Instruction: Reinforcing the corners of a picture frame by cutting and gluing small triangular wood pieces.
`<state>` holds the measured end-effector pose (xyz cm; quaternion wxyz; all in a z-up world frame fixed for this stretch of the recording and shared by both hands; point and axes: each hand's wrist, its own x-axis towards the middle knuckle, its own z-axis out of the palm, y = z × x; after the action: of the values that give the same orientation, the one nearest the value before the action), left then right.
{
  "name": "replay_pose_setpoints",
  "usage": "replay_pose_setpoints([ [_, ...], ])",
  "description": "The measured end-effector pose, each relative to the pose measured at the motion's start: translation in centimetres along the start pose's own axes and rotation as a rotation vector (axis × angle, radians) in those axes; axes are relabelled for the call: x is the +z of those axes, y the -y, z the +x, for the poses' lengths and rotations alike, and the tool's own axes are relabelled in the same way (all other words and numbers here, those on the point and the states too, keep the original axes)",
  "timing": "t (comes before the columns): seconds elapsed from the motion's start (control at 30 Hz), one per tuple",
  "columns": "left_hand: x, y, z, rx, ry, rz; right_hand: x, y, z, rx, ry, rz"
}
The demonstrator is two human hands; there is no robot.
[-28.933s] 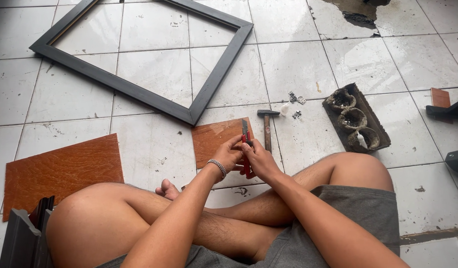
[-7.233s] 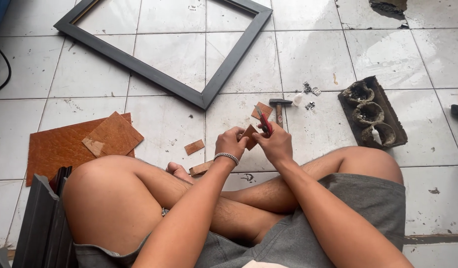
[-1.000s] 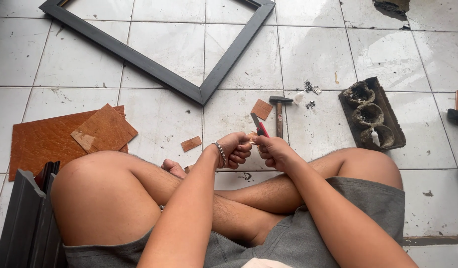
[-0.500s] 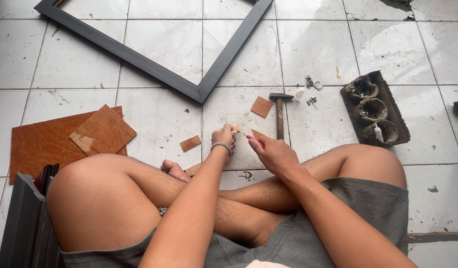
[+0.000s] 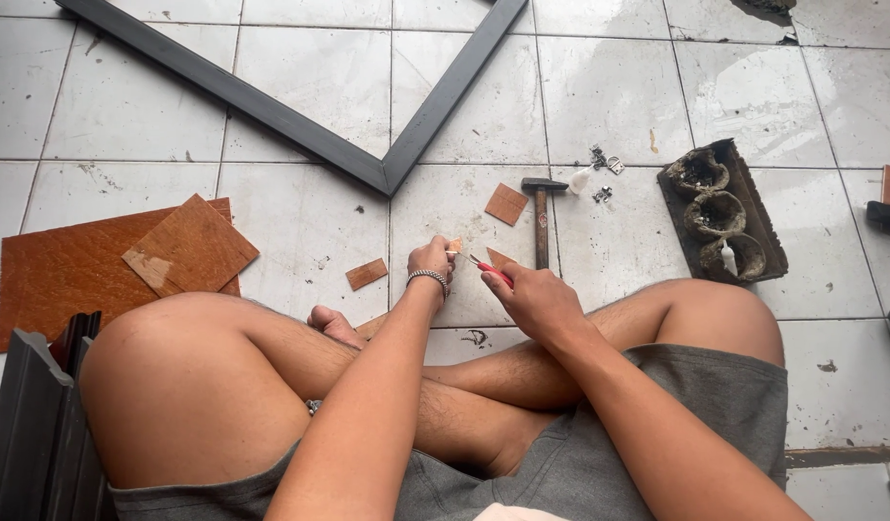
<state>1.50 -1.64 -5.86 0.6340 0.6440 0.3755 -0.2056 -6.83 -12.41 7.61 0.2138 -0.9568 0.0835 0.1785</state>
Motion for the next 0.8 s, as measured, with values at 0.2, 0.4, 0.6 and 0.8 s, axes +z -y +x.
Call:
replay_pose_setpoints([
  [0.2,0.3,0.4,1.0,0.011,-0.007,0.004,0.5,-0.5,0.5,-0.011,-0.009,-0.004],
  [0.4,0.4,0.6,1.5,0.028,-0.009,0.002,0.5,-0.3,0.5,-0.017,-0.035,0.013],
  [0.6,0.5,0.7,1.7,0.025,-0.017,0.009,0.5,-0.5,0.7,-0.025,-0.022,0.012],
  [0.8,0.0,0.0,-0.1,0.013,-0.011,-0.01,0.7,-0.4,0.7,-0.037,-0.016,-0.029],
])
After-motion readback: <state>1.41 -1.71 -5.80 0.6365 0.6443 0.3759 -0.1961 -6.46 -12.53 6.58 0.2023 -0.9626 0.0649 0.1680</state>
